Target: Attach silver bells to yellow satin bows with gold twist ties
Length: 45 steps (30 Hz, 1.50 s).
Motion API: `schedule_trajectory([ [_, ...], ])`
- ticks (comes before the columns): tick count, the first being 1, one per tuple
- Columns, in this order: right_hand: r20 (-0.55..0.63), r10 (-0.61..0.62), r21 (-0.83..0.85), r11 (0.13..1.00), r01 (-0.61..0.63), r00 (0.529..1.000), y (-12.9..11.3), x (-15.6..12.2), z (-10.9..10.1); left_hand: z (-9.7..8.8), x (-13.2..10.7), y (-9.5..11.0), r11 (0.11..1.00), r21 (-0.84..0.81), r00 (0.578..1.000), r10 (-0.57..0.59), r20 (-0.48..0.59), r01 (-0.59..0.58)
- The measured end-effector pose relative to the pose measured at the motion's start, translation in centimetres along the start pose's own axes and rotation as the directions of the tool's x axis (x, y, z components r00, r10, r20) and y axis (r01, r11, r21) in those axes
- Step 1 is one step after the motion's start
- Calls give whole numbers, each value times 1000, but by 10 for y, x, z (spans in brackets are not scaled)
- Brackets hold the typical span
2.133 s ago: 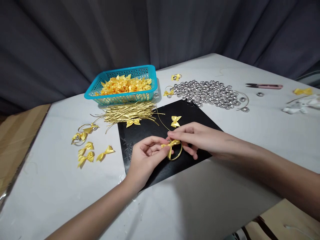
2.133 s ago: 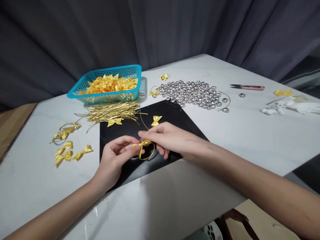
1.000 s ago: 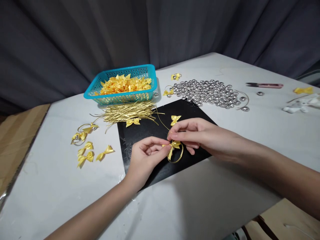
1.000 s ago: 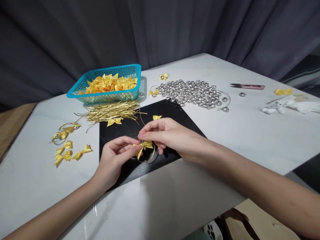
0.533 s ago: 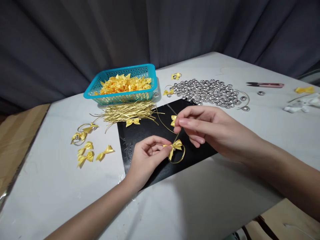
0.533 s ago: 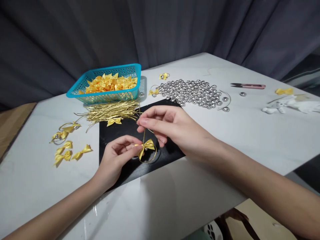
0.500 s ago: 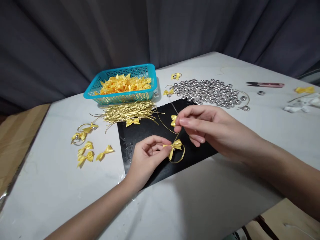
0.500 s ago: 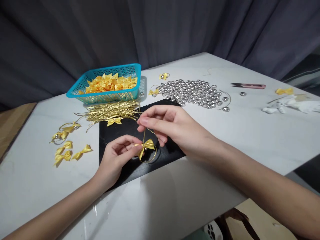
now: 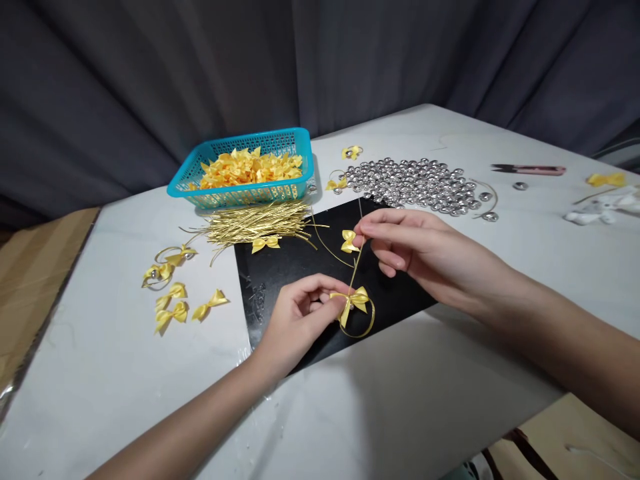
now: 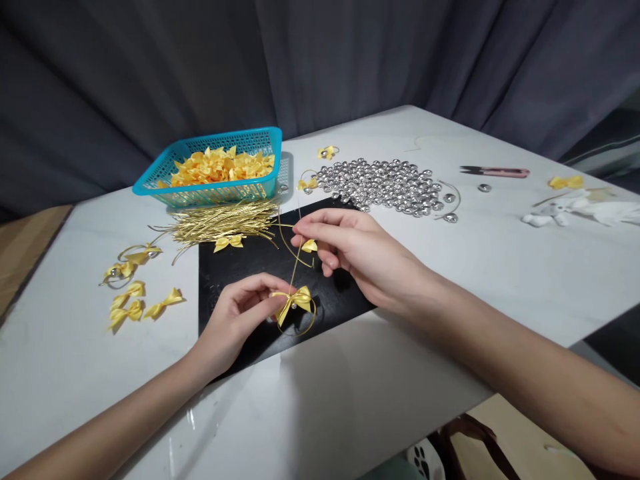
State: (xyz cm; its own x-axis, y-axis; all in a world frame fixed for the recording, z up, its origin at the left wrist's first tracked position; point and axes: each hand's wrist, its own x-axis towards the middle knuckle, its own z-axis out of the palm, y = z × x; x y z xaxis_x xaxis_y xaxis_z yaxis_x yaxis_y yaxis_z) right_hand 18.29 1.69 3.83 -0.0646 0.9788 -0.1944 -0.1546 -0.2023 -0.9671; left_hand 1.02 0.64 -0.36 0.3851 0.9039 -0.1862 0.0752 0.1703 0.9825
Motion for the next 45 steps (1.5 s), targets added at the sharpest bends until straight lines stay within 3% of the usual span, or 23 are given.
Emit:
schedule_trajectory([
  [9, 94, -89, -86, 992, 97, 992, -4, -8, 0, 1, 2, -2, 997, -77, 1000, 30, -7, -30],
  [16, 86, -188, -143, 970, 199, 978, -3, -10, 0, 2, 4, -1, 997, 64, 998, 39, 45, -41],
  [25, 6, -53, -110, 993, 53, 999, 2, -1, -1, 1, 2, -2, 997, 77, 993, -9, 114, 0],
  [31, -45, -67, -119, 991, 61, 997, 1, 1, 0, 2, 1, -1, 999, 49, 995, -14, 103, 8],
  [45, -16, -59, -124, 991, 57, 998, -3, -5, -1, 2, 2, -1, 999, -15, 998, 31, 62, -30],
])
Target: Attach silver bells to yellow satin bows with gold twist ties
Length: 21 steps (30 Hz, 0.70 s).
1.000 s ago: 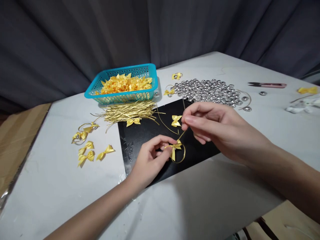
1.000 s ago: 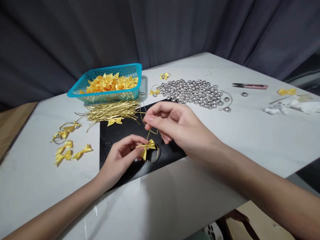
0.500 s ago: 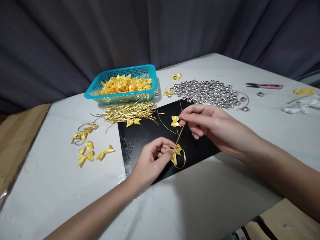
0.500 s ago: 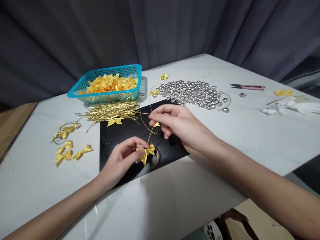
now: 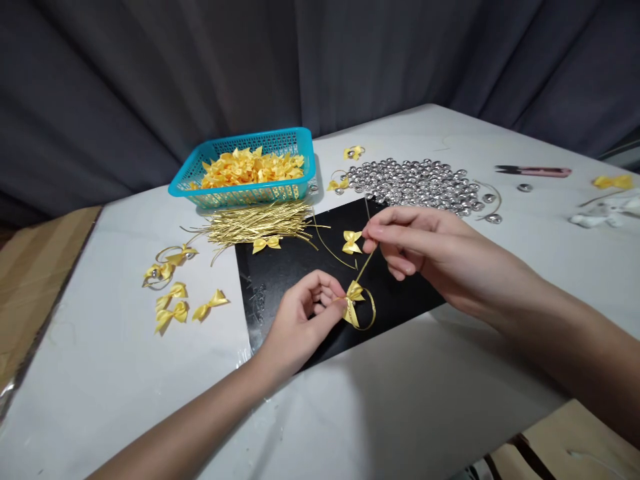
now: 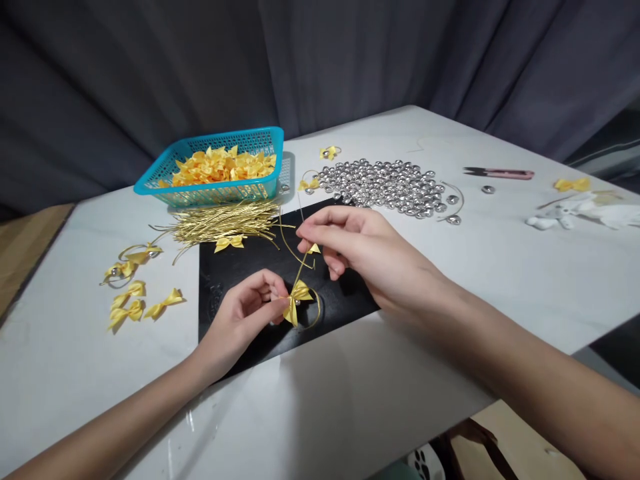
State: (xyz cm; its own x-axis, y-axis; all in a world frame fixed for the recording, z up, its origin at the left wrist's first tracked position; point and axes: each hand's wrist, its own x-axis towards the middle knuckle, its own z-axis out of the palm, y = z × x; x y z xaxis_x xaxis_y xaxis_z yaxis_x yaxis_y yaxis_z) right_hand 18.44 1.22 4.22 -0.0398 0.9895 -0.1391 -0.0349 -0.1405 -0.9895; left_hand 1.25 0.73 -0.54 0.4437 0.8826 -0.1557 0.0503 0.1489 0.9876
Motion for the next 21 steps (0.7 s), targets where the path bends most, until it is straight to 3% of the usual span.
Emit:
schedule_trajectory([
  [15, -47, 26, -48, 998, -28, 999, 4, 4, 0, -1, 0, 1, 998, 53, 999, -20, 39, 18],
  [21, 23, 52, -50, 997, -51, 998, 6, 3, 1, -1, -1, 0, 998, 60, 999, -26, 38, 24],
])
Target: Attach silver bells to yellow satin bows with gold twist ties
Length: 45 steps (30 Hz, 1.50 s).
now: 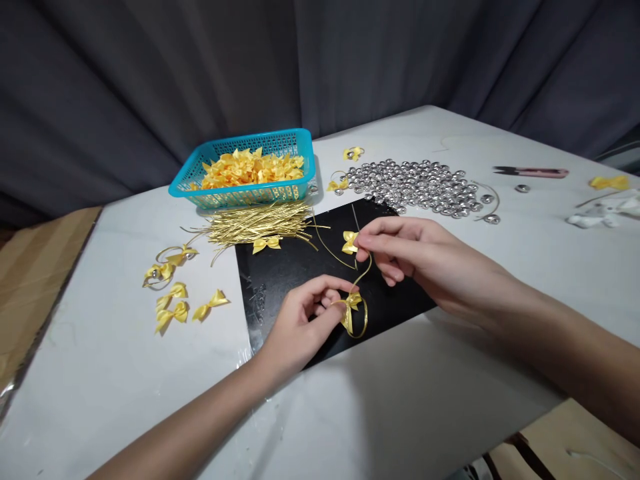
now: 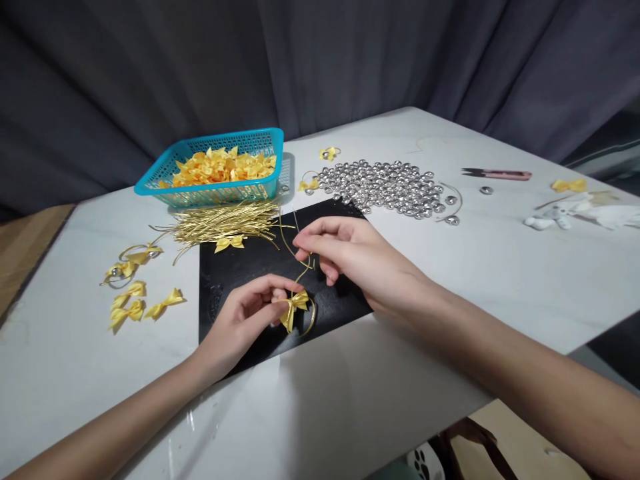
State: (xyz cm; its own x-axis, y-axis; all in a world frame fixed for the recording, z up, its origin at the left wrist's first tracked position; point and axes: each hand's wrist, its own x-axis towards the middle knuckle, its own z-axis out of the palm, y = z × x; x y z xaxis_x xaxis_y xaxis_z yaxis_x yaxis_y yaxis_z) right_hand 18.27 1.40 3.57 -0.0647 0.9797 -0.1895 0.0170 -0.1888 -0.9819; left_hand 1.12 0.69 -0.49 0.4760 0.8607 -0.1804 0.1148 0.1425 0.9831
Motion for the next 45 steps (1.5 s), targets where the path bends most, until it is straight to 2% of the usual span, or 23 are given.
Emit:
schedule_trajectory([
  [5, -4, -43, 29, 999, 44, 999, -2, -2, 0, 0, 0, 0, 1000, 4, 1000, -14, 5, 14],
  [22, -33, -73, 29, 997, 74, 997, -9, -5, -4, 0, 1, 0, 1000, 18, 1000, -17, -7, 17],
  [27, 43, -142, -88, 986, 145, 989, -11, -8, -3, 0, 1, 0, 1000, -30, 1000, 2, -24, -3],
  [32, 97, -142, -126, 980, 154, 985, -14, -10, 1, 1, 2, -2, 1000, 6, 999, 8, -42, -8],
  [39, 47, -221, -147, 963, 226, 974, -12, -10, -2, 2, 2, -4, 999, -30, 989, 24, -148, -29],
  [45, -24, -240, -137, 962, 235, 970, -10, -8, 3, 1, 3, 0, 988, -154, 985, -38, -167, 13],
])
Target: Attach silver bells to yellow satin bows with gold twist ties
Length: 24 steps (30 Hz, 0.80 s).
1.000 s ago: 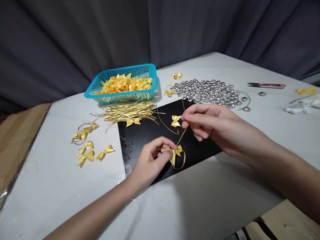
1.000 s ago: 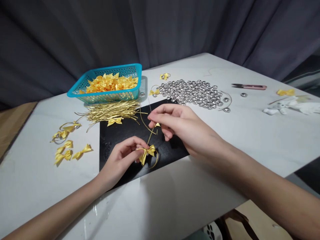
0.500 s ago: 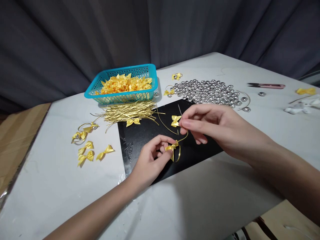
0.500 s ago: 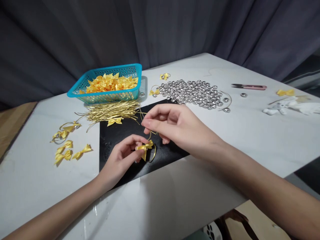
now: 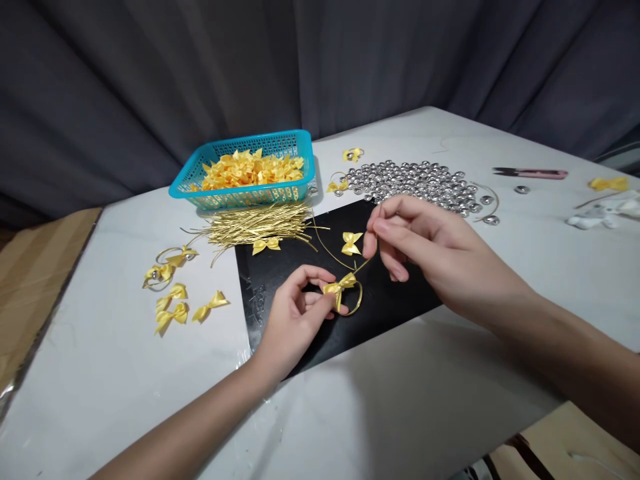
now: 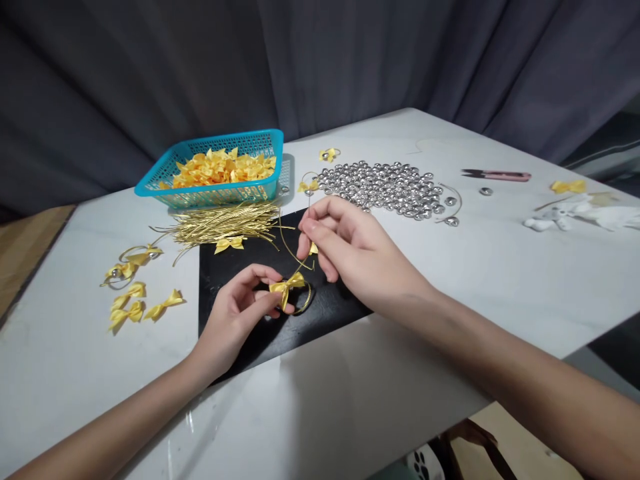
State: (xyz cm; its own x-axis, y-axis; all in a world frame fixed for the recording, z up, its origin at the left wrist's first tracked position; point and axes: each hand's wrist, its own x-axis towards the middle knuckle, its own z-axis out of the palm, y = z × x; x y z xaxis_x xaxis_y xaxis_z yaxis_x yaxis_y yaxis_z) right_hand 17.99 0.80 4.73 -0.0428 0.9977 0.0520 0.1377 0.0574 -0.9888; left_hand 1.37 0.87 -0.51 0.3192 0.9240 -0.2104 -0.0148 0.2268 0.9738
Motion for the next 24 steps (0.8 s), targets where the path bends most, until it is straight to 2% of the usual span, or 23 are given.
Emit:
schedule_trajectory([
  [5, 10, -21, 12, 1000, 21, 1000, 1, 0, 0, -1, 1, -2, 1000, 22, 1000, 11, 27, -11],
  [11, -12, 7, -116, 993, -8, 1000, -3, -1, -1, -1, 2, -5, 997, 74, 998, 22, 62, -26],
  [15, 22, 16, -133, 991, -13, 1000, -5, 0, -1, -5, 3, -3, 975, 219, 998, 29, 52, -40],
  [18, 60, 40, -99, 994, -34, 997, -4, 2, 0, -9, 2, 3, 881, 443, 985, 166, 42, -167],
  [20, 111, 55, -61, 997, -48, 992, -1, 4, 3, -10, 1, 11, 804, 512, 948, 310, 75, -304],
  [21, 140, 59, -41, 998, -53, 988, 2, 6, 4, -9, 1, 15, 802, 483, 932, 350, 94, -350],
  [22, 163, 66, -26, 998, -63, 984, 4, 7, 6, -7, 1, 18, 836, 410, 930, 351, 107, -363],
  [24, 171, 73, -4, 997, -73, 983, 9, 9, 9, -2, 2, 25, 944, 197, 963, 248, 109, -265],
])
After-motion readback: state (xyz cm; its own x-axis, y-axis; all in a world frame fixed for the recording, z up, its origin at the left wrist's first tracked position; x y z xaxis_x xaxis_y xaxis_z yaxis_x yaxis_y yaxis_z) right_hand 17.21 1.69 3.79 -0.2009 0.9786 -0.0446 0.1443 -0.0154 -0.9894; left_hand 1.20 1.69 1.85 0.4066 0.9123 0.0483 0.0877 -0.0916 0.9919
